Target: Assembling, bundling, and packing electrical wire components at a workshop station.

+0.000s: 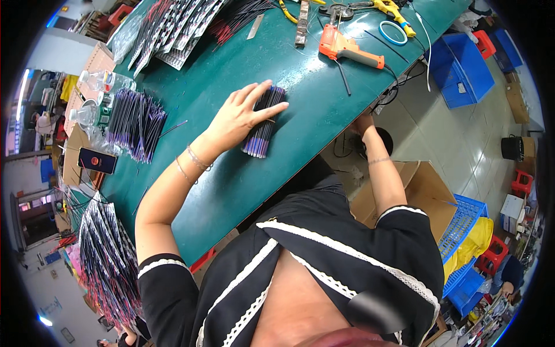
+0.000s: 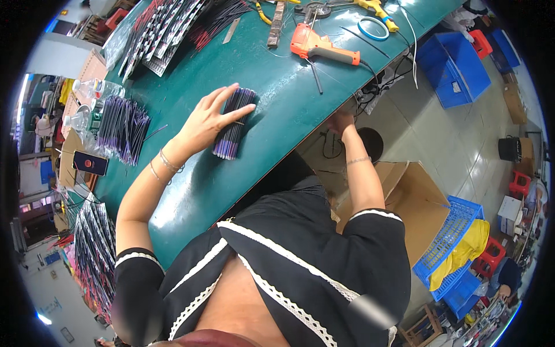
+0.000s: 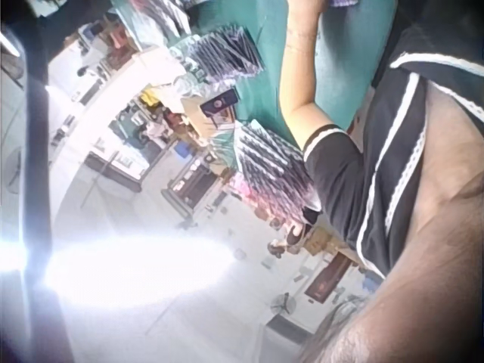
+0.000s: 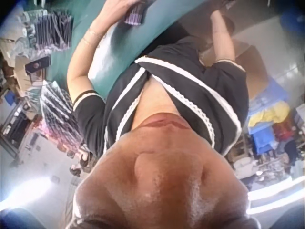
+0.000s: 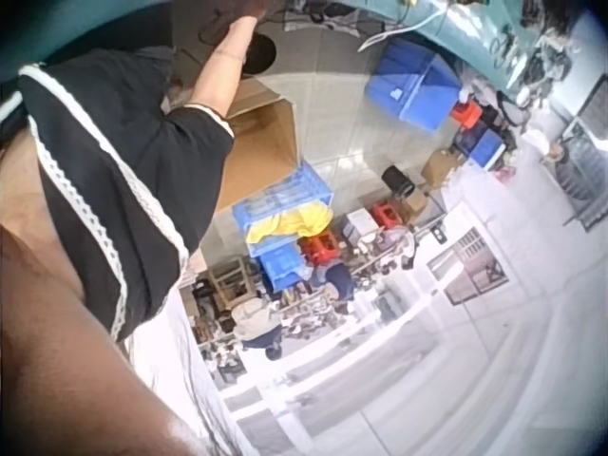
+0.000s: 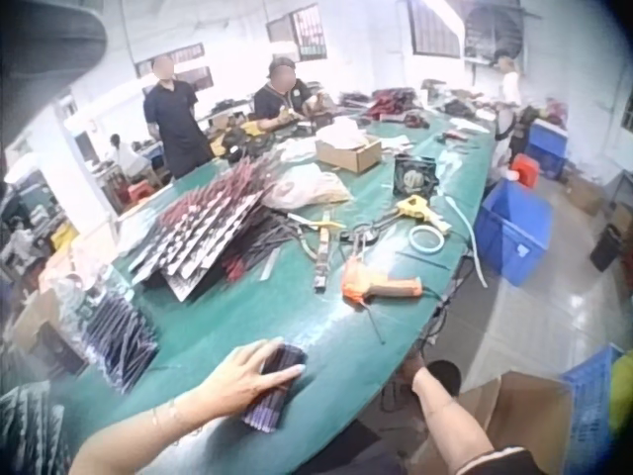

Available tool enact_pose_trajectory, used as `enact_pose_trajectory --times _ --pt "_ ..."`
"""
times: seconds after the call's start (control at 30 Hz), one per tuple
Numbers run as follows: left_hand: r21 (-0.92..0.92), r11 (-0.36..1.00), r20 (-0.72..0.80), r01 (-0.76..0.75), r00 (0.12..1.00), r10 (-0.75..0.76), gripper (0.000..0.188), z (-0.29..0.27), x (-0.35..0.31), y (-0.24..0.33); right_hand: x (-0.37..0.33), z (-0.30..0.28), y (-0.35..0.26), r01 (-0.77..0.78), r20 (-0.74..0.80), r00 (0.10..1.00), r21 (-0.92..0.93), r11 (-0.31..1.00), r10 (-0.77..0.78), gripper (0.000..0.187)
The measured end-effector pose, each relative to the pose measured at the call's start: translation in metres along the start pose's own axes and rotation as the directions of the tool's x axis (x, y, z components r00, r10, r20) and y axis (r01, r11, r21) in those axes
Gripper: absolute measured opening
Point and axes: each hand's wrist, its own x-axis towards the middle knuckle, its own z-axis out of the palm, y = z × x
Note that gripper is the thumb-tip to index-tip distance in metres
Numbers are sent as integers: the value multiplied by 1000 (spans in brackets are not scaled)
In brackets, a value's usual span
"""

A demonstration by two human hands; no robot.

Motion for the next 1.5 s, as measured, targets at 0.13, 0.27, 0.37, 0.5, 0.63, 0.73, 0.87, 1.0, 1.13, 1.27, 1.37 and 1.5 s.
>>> enact_pose_trajectory --times 0.13,0.27,0.37,0.5,0.63,0.73,0.87,1.0,1.13,1.27,1.37,1.5 --pt "-162 982 32 92 996 -88 76 -2 4 -13 -71 -11 -90 -745 21 638 272 609 770 18" --pt "-67 997 -27 -45 999 44 73 -6 -2 -9 -99 -26 -123 -790 186 611 197 580 769 14" --pt "-30 970 -69 -242 968 240 70 -4 -4 1 -90 -33 -163 -744 304 632 -20 668 713 14" --pt "-495 833 -67 245 946 -318 56 -8 -4 -13 -71 -28 -228 -546 581 645 -105 831 496 17" --pt "-367 755 253 543 839 -481 83 -18 -8 11 -61 11 -294 2 440 893 -211 978 93 13" --pt "-232 834 215 501 863 -458 94 1 -14 38 -44 51 -317 281 361 923 -404 870 -131 13" --pt "-507 527 389 682 727 -566 84 -1 -17 31 -36 91 -302 439 324 894 -494 751 -310 13" --pt "-867 -2 461 498 800 -383 77 9 -34 30 -37 109 -305 541 270 841 -446 713 -469 13" --pt "-844 -172 528 508 729 -436 74 2 -37 41 -42 115 -315 616 320 782 -524 587 -535 8" --pt "-869 -268 495 417 701 -514 75 19 -38 49 -44 117 -320 653 451 754 -592 472 -478 12" --pt "-866 -340 498 367 698 -515 68 22 -36 48 -39 113 -322 672 508 739 -598 437 -442 13" --pt "-861 -459 459 218 722 -518 61 13 -33 51 -36 112 -320 707 421 696 -543 452 -582 10"
